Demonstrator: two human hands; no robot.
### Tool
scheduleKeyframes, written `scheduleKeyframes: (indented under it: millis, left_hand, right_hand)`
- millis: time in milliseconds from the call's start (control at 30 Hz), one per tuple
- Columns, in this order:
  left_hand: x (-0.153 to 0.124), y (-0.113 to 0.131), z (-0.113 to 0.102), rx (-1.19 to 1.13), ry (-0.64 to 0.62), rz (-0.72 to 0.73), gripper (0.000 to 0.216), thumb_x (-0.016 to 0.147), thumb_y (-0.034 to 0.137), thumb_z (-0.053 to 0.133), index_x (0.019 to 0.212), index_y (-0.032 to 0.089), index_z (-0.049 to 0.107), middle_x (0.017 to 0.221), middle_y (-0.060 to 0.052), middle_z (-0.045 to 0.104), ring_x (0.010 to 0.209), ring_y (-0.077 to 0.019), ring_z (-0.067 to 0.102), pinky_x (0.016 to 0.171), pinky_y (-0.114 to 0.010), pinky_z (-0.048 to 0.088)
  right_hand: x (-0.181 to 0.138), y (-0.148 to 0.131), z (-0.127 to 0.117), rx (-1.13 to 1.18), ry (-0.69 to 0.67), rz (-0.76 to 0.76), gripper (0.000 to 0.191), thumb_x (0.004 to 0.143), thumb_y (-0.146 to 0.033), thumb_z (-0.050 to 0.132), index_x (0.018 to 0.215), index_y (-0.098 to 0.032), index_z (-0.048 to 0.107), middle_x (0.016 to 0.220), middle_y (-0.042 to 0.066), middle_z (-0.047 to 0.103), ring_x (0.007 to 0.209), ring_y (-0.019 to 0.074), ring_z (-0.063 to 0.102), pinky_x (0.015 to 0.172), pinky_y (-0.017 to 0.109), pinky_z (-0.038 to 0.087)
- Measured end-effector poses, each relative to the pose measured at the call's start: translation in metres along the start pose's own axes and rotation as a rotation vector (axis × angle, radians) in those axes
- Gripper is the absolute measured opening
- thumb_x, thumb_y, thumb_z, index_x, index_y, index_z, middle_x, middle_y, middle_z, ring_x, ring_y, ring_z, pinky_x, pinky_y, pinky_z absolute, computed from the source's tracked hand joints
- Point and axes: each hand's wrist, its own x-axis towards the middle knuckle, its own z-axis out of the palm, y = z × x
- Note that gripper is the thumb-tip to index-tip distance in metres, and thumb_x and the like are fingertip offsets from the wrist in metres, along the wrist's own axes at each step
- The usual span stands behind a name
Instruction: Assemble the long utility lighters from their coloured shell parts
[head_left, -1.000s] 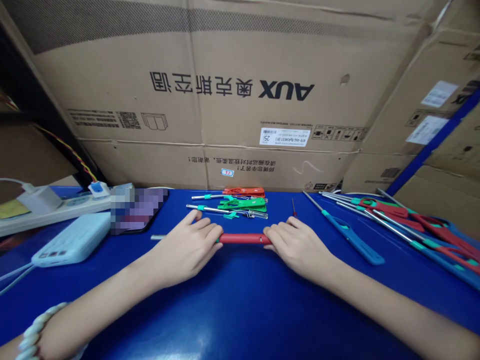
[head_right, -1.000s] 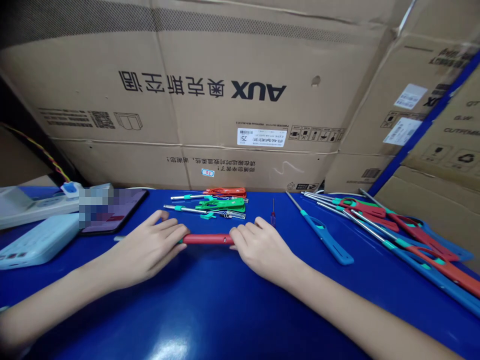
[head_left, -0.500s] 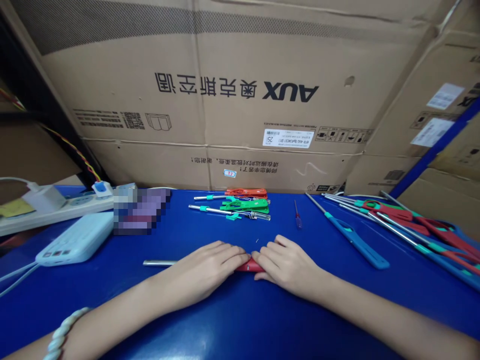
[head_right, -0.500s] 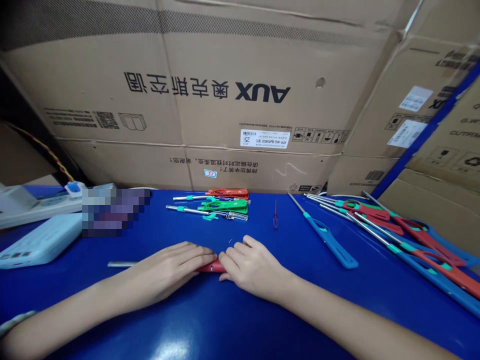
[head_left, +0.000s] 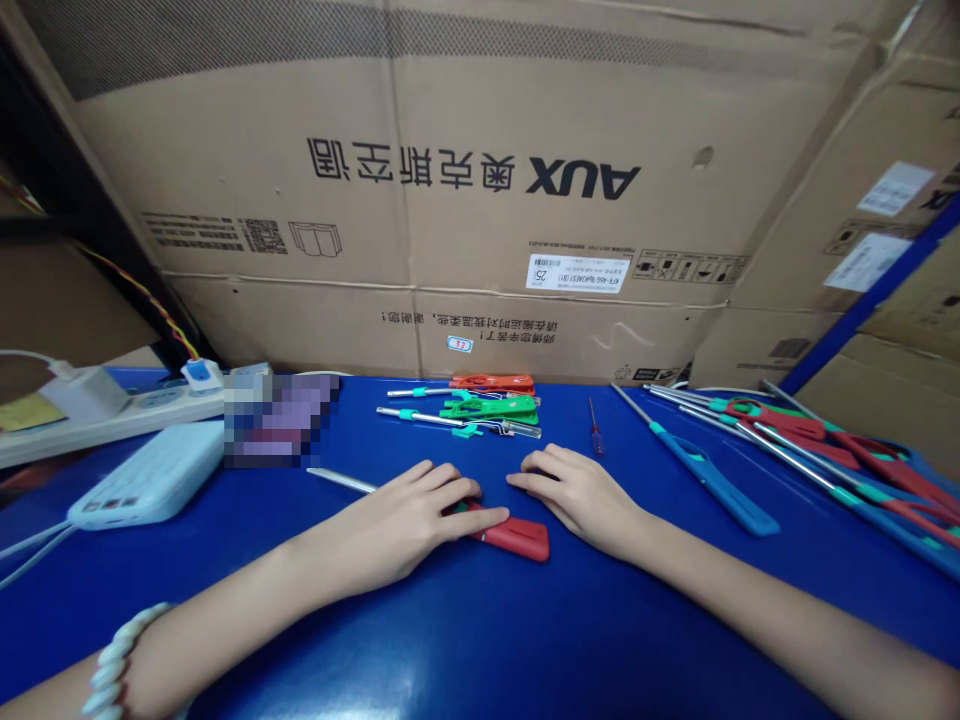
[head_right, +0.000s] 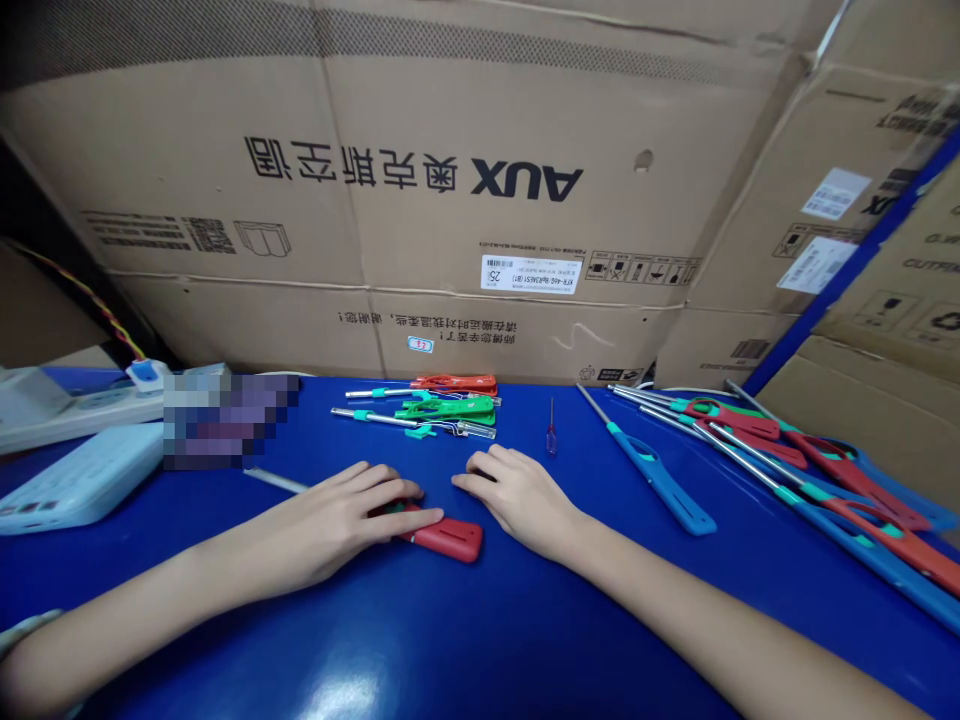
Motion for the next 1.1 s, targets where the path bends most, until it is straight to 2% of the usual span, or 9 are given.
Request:
scheduleKeyframes:
  millis: [167, 333, 533, 633, 733, 800, 900, 1100]
  left_hand:
    - [0.001, 0.001, -0.006, 0.005, -0.008, -0.005, 0.045, 0.094, 0.014, 0.044, 0.137, 0.027, 0.041, 0.112, -0.008, 0.056, 0.099, -0.0238, 0.048, 0.082, -0.034, 0.037]
    - [0.001, 0.002, -0.009, -0.008, -0.002, -0.024, 0.039, 0.095, 0.019, 0.047, 0.133, 0.023, 0.045, 0.107, -0.007, 0.057, 0.096, -0.0232, 0.049, 0.082, -0.034, 0.038]
    - [0.001, 0.006, -0.004, -0.106, -0.01, -0.068, 0.024, 0.095, 0.027, 0.049, 0.116, 0.016, 0.054, 0.106, -0.008, 0.057, 0.094, -0.023, 0.051, 0.085, -0.036, 0.039]
    - [0.002, 0.009, -0.001, -0.134, -0.016, -0.089, 0.021, 0.096, 0.023, 0.047, 0.114, 0.016, 0.054, 0.104, -0.007, 0.057, 0.091, -0.0221, 0.051, 0.084, -0.035, 0.039]
    - [0.003, 0.01, 0.002, -0.101, -0.002, -0.056, 0.032, 0.096, 0.02, 0.045, 0.127, 0.022, 0.047, 0.104, -0.006, 0.055, 0.087, -0.021, 0.05, 0.078, -0.033, 0.039]
    - [0.003, 0.009, 0.003, -0.073, 0.018, -0.033, 0.04, 0.096, 0.019, 0.045, 0.134, 0.028, 0.041, 0.102, -0.005, 0.054, 0.084, -0.0203, 0.049, 0.076, -0.031, 0.039]
    - [0.003, 0.009, 0.002, -0.073, 0.033, -0.027, 0.043, 0.095, 0.018, 0.044, 0.137, 0.03, 0.039, 0.102, -0.005, 0.053, 0.082, -0.0194, 0.048, 0.074, -0.03, 0.038]
    - [0.003, 0.01, -0.001, -0.081, 0.029, -0.033, 0.044, 0.095, 0.017, 0.045, 0.136, 0.029, 0.039, 0.102, -0.005, 0.053, 0.082, -0.0193, 0.048, 0.074, -0.029, 0.038]
  right_hand:
    - [0.0, 0.003, 0.0, 0.068, 0.04, -0.024, 0.026, 0.095, -0.013, 0.039, 0.104, -0.014, 0.064, 0.097, 0.009, 0.064, 0.082, 0.0184, 0.055, 0.074, 0.031, 0.048]
    - [0.001, 0.002, -0.002, 0.109, 0.061, -0.017, 0.026, 0.096, -0.013, 0.038, 0.089, -0.014, 0.063, 0.086, 0.008, 0.063, 0.075, 0.0177, 0.053, 0.069, 0.029, 0.046]
    - [0.002, 0.002, 0.001, 0.097, 0.041, -0.009, 0.027, 0.097, -0.014, 0.036, 0.083, -0.014, 0.059, 0.08, 0.008, 0.061, 0.072, 0.0184, 0.049, 0.067, 0.03, 0.042]
    - [0.003, -0.005, 0.0, 0.301, 0.049, 0.11, 0.022, 0.096, -0.014, 0.04, 0.083, -0.016, 0.057, 0.081, 0.006, 0.059, 0.075, 0.0176, 0.051, 0.07, 0.029, 0.042]
    - [0.006, -0.017, -0.004, 0.656, 0.07, 0.294, 0.016, 0.094, -0.014, 0.047, 0.081, -0.018, 0.056, 0.081, 0.003, 0.058, 0.076, 0.0153, 0.054, 0.071, 0.026, 0.042]
    - [0.008, -0.024, -0.005, 0.821, 0.064, 0.364, 0.016, 0.092, -0.015, 0.052, 0.076, -0.018, 0.056, 0.08, 0.001, 0.057, 0.075, 0.0146, 0.054, 0.069, 0.026, 0.041]
    - [0.009, -0.029, -0.005, 0.912, 0.053, 0.404, 0.017, 0.09, -0.015, 0.055, 0.073, -0.017, 0.057, 0.079, 0.001, 0.056, 0.075, 0.0148, 0.053, 0.069, 0.026, 0.04]
    - [0.01, -0.027, -0.003, 0.934, 0.024, 0.458, 0.017, 0.088, -0.016, 0.057, 0.071, -0.017, 0.059, 0.077, 0.001, 0.055, 0.073, 0.0148, 0.051, 0.066, 0.027, 0.038]
